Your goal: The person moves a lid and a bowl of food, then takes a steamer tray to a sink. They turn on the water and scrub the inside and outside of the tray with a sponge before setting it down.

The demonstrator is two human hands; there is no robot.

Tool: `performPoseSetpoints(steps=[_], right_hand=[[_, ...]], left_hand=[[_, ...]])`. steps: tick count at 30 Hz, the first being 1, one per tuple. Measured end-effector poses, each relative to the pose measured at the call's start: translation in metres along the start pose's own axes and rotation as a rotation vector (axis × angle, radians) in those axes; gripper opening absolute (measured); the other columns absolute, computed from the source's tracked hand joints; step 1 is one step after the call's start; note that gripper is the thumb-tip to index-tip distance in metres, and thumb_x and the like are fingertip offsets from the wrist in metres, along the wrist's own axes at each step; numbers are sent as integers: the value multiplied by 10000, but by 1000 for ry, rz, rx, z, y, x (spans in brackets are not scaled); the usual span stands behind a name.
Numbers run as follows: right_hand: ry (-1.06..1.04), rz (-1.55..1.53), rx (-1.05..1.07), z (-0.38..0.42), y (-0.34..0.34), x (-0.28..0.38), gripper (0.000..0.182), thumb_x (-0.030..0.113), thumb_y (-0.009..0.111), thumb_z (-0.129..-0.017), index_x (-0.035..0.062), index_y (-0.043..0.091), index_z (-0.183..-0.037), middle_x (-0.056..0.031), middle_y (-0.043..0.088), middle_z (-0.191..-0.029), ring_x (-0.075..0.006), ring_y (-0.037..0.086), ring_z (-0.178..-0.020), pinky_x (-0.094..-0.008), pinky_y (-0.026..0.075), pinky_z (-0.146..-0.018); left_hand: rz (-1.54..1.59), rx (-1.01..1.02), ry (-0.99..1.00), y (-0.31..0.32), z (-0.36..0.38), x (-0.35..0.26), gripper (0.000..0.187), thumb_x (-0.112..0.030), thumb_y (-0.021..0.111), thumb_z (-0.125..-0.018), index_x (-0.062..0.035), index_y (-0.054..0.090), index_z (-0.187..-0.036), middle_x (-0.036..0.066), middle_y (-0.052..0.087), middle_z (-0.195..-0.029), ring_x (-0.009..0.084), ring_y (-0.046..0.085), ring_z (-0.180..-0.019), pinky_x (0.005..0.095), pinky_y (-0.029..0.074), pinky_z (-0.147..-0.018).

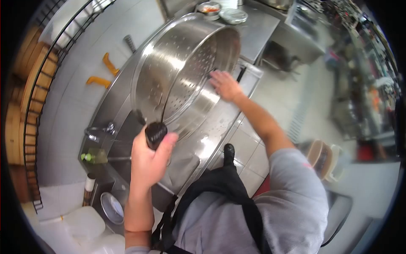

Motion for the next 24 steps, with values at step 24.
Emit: performPoseSetpoints(steps=[24], right_hand=[[-319, -990, 964, 28, -63, 227, 520, 447, 466, -975, 26, 575, -1260, -164, 652, -1162, -259, 599, -1100, -336, 419, -971]], left_hand=[[868, -671, -435, -113, -4, 284, 419, -464, 641, -877, -55, 584, -807, 58, 595, -665, 181, 623, -575, 294, 501, -511]])
Point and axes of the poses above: each hand's wrist, its own z-axis away from the middle knuckle, its own y-axis out of the palm, x = y × z, the point moved 6 cm from there along -z, towards the middle knuckle
